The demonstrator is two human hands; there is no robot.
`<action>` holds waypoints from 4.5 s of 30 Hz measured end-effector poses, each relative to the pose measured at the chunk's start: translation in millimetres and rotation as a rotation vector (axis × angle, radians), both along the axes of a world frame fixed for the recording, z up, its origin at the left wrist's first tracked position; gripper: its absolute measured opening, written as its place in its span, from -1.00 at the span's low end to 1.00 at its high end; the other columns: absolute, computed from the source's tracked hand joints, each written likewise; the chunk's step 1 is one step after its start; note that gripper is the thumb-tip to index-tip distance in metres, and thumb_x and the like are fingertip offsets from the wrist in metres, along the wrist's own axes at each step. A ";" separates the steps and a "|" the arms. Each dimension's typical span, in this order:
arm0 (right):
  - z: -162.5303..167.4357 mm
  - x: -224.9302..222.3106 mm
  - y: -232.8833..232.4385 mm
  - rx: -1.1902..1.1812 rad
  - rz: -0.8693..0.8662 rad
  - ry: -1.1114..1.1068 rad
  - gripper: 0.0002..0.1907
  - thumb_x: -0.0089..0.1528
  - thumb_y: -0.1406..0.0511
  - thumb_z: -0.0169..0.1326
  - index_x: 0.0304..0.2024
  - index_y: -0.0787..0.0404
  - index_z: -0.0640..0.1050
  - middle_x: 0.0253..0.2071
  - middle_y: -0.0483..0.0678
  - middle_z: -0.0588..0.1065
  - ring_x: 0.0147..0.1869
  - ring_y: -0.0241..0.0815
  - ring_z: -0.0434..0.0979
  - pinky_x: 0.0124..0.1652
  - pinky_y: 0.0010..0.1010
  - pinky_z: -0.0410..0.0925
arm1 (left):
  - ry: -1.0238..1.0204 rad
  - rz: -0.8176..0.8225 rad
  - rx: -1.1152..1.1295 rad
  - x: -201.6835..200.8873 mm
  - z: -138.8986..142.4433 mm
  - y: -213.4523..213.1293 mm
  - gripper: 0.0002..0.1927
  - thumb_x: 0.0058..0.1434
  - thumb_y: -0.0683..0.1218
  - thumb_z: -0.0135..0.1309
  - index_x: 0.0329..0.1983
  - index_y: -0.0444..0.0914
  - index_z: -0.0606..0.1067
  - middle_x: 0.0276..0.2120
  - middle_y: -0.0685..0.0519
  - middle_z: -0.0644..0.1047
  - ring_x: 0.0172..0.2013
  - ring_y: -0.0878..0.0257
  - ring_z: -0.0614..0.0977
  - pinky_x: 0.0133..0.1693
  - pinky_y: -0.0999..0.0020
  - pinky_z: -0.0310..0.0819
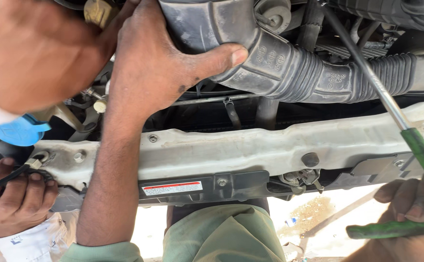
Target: The person works under the open hood of a car, using a green T-handle tool and a long screwdriver-like tool to loosen and adjust components around the air intake hose and engine bay. They reposition the intake hose by hand and continue working on fasteners near the radiator support before stepping back at the end.
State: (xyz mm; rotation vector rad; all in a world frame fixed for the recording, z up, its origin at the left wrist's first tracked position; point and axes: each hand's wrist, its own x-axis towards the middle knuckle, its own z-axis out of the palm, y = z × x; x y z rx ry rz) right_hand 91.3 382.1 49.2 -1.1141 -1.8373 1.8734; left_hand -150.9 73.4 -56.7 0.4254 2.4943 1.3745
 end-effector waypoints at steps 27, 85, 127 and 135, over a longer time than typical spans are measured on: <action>-72.5 -90.1 -8.5 -0.062 -0.045 0.042 -0.71 0.52 0.26 -0.18 -0.21 0.29 0.45 -0.58 -0.11 0.26 -0.61 -0.26 0.24 -0.52 -0.26 0.37 | -0.140 0.075 -0.020 -0.9 -4.1 3.0 0.00 0.03 0.40 0.42 0.12 -0.51 0.38 -0.13 -0.31 0.59 -0.12 -0.13 0.70 -0.05 0.05 0.61; -62.4 -112.3 50.2 -0.640 0.166 -0.303 -0.75 0.37 0.22 0.20 -0.20 0.32 0.62 -0.47 -0.12 0.57 -0.29 -0.19 0.70 -0.43 -0.43 0.50 | 0.248 0.217 -0.526 141.1 20.1 45.2 -0.65 0.30 0.07 0.26 -0.47 -0.25 0.54 -0.55 0.05 0.59 -0.42 0.13 0.57 -0.18 0.12 0.37; -116.3 -33.5 129.8 -0.004 0.654 -0.253 -0.62 0.58 0.20 -0.09 0.11 0.48 0.36 -0.09 0.17 0.48 -0.31 -0.19 0.58 -0.33 -0.50 0.49 | 0.157 0.137 0.103 176.7 9.3 177.3 -0.61 0.38 0.17 0.24 0.18 -0.06 0.59 -0.40 0.25 0.40 -0.38 0.44 0.41 -0.37 0.48 0.19; -82.0 -21.9 106.1 0.083 0.599 -0.288 -0.56 0.64 0.21 -0.14 0.25 0.57 0.30 -0.09 0.15 0.47 -0.26 -0.16 0.65 -0.22 -0.46 0.58 | 0.006 0.051 0.140 171.2 11.8 171.9 -0.73 0.41 0.11 0.27 -0.01 -0.13 0.61 -0.43 0.23 0.49 -0.42 0.40 0.43 -0.39 0.44 0.18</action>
